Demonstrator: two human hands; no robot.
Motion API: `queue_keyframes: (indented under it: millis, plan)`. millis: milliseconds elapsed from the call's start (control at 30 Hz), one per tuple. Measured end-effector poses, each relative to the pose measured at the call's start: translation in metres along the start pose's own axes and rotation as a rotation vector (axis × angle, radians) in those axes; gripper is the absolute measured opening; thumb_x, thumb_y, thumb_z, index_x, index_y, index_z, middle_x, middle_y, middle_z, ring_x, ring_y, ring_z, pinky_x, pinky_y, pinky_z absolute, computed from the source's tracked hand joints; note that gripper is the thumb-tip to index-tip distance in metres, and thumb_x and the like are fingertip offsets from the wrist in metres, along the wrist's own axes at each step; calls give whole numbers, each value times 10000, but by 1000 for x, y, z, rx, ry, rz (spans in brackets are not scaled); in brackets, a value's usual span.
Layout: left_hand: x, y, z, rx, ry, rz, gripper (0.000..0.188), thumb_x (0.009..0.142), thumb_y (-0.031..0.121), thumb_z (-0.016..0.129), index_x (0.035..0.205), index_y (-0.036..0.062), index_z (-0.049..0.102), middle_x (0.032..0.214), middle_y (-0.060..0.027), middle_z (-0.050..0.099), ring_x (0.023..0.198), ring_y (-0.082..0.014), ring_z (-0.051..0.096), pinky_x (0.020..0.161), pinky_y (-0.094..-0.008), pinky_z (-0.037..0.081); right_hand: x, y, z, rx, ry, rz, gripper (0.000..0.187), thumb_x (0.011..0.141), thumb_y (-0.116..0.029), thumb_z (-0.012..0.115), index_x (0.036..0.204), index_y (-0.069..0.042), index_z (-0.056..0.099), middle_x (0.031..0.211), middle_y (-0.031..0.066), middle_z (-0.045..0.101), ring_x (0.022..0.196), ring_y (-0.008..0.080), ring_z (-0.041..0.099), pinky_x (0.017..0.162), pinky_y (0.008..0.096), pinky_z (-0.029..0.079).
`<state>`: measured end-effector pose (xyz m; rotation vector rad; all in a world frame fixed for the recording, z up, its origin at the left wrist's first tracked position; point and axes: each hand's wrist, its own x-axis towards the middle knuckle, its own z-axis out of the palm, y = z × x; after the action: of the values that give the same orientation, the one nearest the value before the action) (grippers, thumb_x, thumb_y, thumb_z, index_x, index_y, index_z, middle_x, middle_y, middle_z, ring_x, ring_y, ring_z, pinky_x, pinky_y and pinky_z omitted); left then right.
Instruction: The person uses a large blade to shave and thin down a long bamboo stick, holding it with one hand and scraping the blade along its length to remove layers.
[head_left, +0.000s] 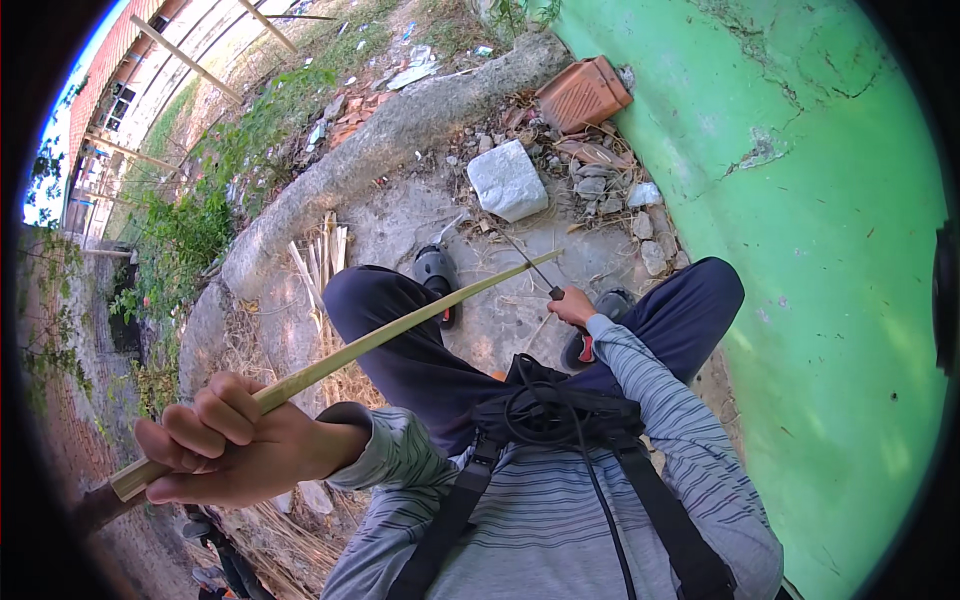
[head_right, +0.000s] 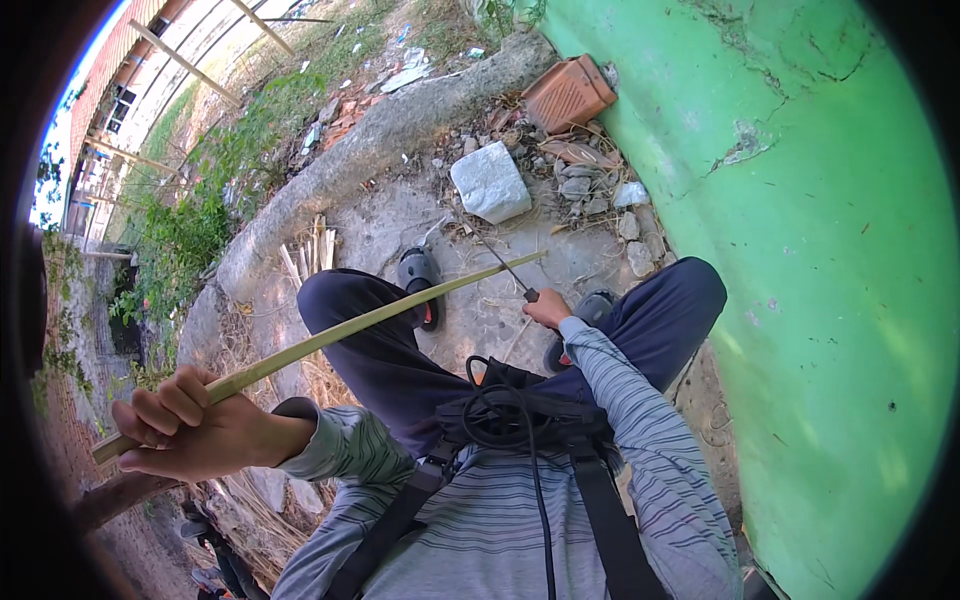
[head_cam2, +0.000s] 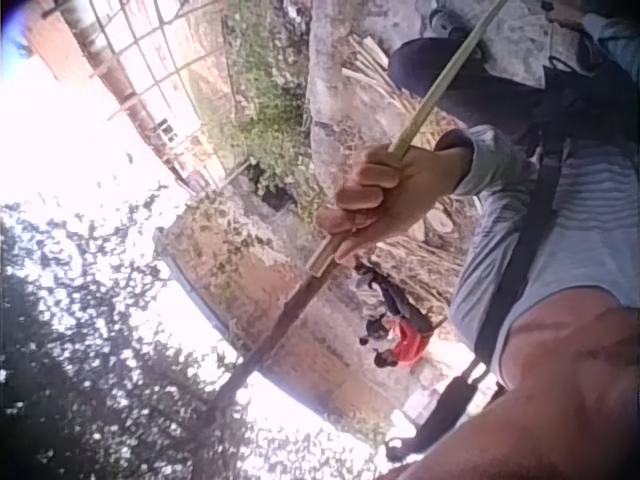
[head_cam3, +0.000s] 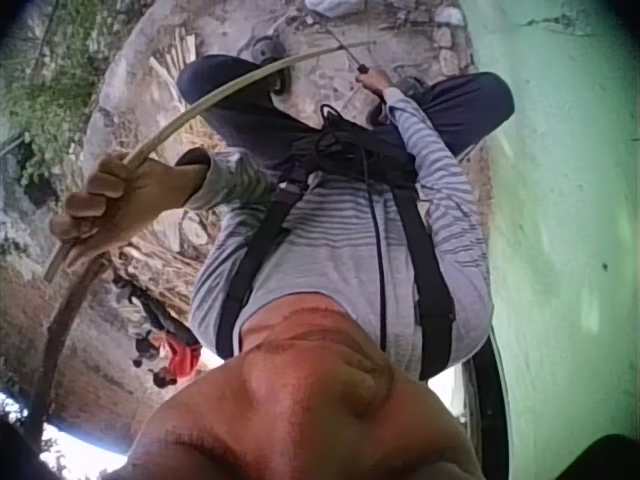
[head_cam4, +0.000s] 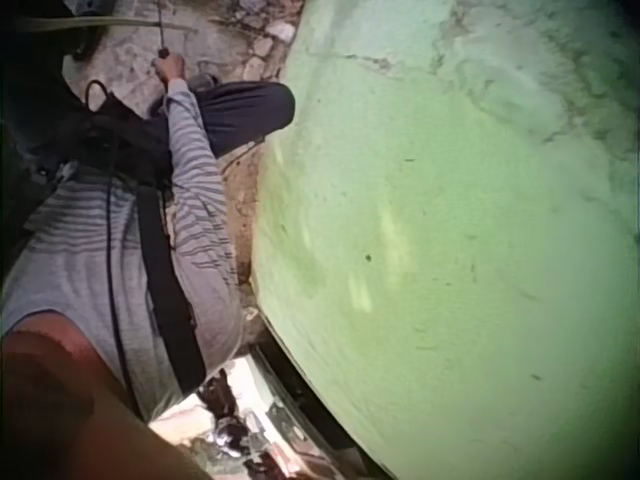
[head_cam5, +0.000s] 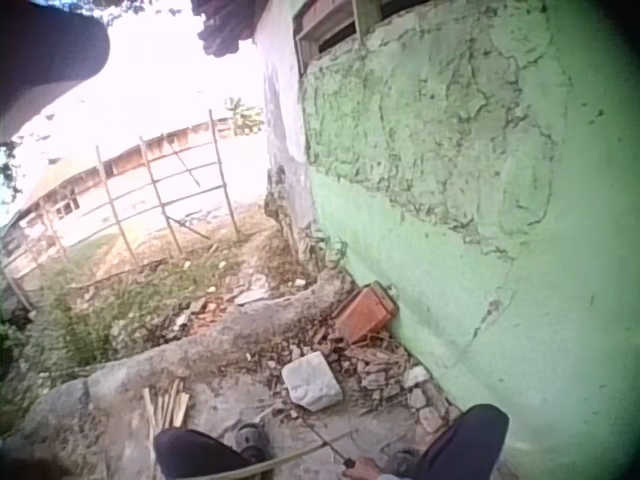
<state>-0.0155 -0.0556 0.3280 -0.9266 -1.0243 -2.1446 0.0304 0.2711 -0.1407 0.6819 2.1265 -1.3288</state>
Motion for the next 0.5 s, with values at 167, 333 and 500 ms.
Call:
queue_keyframes:
  millis: [167, 333, 500]
  plan:
    - [6, -2, -7, -70, -196, -66, 891, 787, 817, 629, 1213, 44, 511, 1003, -117, 532, 891, -223, 560, 812, -370, 483, -3, 0, -3, 59, 29, -3, 269, 770, -236, 737, 660, -8, 645, 575, 60, 614, 483, 166, 588, 472, 331, 450]
    - [-26, -31, -39, 269, 252, 42, 1358, 643, 935, 602, 1555, -4, 239, 1510, -274, 360, 1449, -420, 287, 1213, -559, 173, -8, -6, -7, 80, 32, 21, 283, 773, -241, 750, 644, -21, 629, 568, 54, 605, 470, 157, 571, 462, 326, 437]
    - [-114, -64, -96, 355, -52, -680, 1375, 587, 695, 875, 1578, 22, 200, 1579, -254, 326, 1498, -398, 276, 1217, -562, 243, 2, -3, 1, 129, 14, 10, 279, 780, -232, 753, 648, -22, 625, 564, 51, 598, 459, 149, 563, 448, 322, 425]
